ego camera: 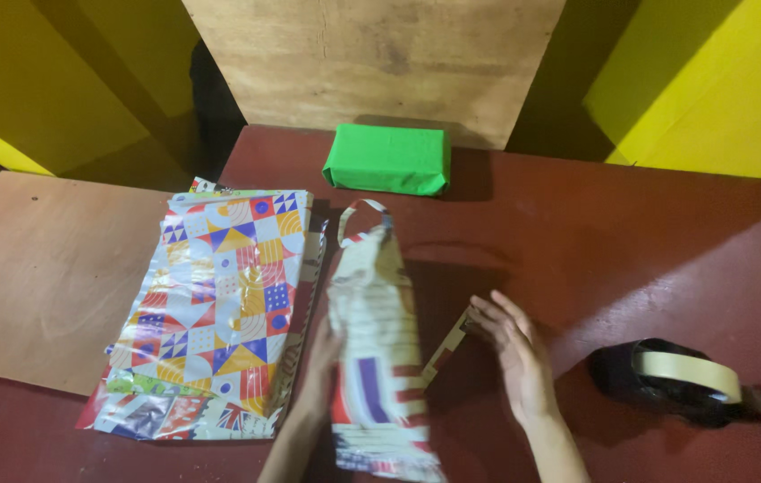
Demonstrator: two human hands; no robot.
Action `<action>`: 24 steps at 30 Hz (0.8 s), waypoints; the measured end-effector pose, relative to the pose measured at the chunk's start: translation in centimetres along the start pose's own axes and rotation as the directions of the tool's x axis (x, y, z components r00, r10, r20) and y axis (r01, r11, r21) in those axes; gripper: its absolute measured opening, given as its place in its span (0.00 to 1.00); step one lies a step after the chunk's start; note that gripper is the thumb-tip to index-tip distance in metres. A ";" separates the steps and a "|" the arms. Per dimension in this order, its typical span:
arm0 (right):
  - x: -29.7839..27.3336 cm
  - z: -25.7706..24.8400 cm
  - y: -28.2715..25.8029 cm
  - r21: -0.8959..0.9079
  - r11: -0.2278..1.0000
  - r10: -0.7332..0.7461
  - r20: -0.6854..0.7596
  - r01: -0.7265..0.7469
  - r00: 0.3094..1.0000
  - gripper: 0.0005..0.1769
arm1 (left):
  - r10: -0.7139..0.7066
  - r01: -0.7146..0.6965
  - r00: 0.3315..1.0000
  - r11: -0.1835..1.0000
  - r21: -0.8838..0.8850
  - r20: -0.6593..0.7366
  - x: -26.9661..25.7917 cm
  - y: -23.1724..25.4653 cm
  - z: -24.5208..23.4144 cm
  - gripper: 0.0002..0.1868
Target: The person wraps two small boxes using patterned wrapping paper and a roll of tape. They place each box on the paper, fold the paper around it, and secure the folds with tape. The wrapped items remain on the table.
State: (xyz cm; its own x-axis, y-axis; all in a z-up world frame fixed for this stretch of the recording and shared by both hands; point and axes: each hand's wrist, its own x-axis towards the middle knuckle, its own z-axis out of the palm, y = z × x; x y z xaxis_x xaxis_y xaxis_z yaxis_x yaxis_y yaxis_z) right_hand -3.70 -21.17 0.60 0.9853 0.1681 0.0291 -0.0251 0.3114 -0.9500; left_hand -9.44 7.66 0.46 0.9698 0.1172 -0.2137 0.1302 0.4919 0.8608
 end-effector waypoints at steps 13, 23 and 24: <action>-0.5 0.7 2.5 -0.898 0.370 -0.187 0.181 0.240 0.966 0.27 | 0.248 -0.223 0.968 0.923 0.313 -0.041 -0.6 2.2 0.3 0.46; -1.6 3.1 3.1 -0.793 0.030 -0.138 0.600 0.609 0.788 0.37 | 0.333 -0.208 0.929 0.832 0.514 -0.162 0.0 0.6 -0.6 0.45; -1.5 3.0 3.0 -0.788 -0.022 -0.111 0.613 0.615 0.782 0.43 | 0.335 -0.214 0.929 0.834 0.509 -0.157 0.2 0.5 -1.0 0.45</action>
State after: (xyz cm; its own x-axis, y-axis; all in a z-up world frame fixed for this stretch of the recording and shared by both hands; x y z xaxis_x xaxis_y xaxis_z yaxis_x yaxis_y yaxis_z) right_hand -5.80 -17.66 -1.35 0.6700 0.6705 0.3186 0.7394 -0.6409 -0.2061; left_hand -9.38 8.77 0.38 0.9124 0.4089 0.0171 0.0057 -0.0544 0.9985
